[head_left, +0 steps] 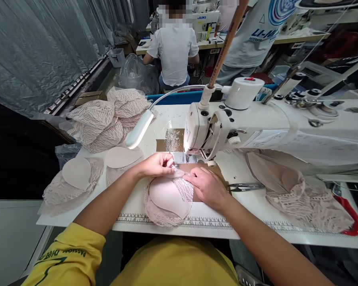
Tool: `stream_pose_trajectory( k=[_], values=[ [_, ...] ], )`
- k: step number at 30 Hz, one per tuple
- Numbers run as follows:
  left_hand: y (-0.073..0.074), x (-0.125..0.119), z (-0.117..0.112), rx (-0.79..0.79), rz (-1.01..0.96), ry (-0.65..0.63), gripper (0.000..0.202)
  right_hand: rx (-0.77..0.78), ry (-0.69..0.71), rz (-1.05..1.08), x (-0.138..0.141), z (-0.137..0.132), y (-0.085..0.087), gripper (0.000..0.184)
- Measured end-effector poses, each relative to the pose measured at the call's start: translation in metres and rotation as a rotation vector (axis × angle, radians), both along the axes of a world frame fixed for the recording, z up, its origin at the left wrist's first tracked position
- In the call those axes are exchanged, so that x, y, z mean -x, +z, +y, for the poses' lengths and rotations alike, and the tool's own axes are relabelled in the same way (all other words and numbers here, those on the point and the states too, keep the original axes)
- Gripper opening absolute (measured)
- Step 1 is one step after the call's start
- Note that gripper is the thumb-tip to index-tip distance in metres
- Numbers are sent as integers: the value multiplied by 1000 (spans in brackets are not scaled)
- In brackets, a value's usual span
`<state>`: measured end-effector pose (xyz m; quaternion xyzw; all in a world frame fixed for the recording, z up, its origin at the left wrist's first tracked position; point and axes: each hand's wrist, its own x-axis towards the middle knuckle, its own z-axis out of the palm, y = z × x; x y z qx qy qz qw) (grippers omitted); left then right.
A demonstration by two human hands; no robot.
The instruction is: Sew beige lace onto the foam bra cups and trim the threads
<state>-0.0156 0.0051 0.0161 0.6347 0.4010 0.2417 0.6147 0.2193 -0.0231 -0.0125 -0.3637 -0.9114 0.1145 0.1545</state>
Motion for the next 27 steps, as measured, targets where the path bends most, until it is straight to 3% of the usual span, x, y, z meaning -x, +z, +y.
stream_pose_trajectory(
  k=[3,6,8,9,11,13,16,22,27],
  values=[
    [4,14,1,-69,44,136,26,25,4,7,0,-1,2,31],
    [18,20,-9,-341,215,383,11,5,-3,22,0,-2,1,32],
    [28,17,-21,-519,350,472,2,-27,-4,25,0,-2,-1,31],
    [30,13,-27,-572,398,445,4,-42,-4,27,-1,-2,-1,29],
    [28,1,-39,-637,475,263,10,-62,-5,39,-2,-2,-1,26],
    [18,-12,-47,-719,558,51,16,-68,-17,59,-4,-1,-2,24],
    [1,-27,-47,-831,663,-95,25,-67,-70,77,-7,1,-5,25],
    [-4,-34,-37,-869,722,-130,33,-87,-180,-85,-6,1,-6,43],
    [-6,-35,-31,-881,786,-96,39,-112,-194,-219,-1,0,1,37]
  ],
)
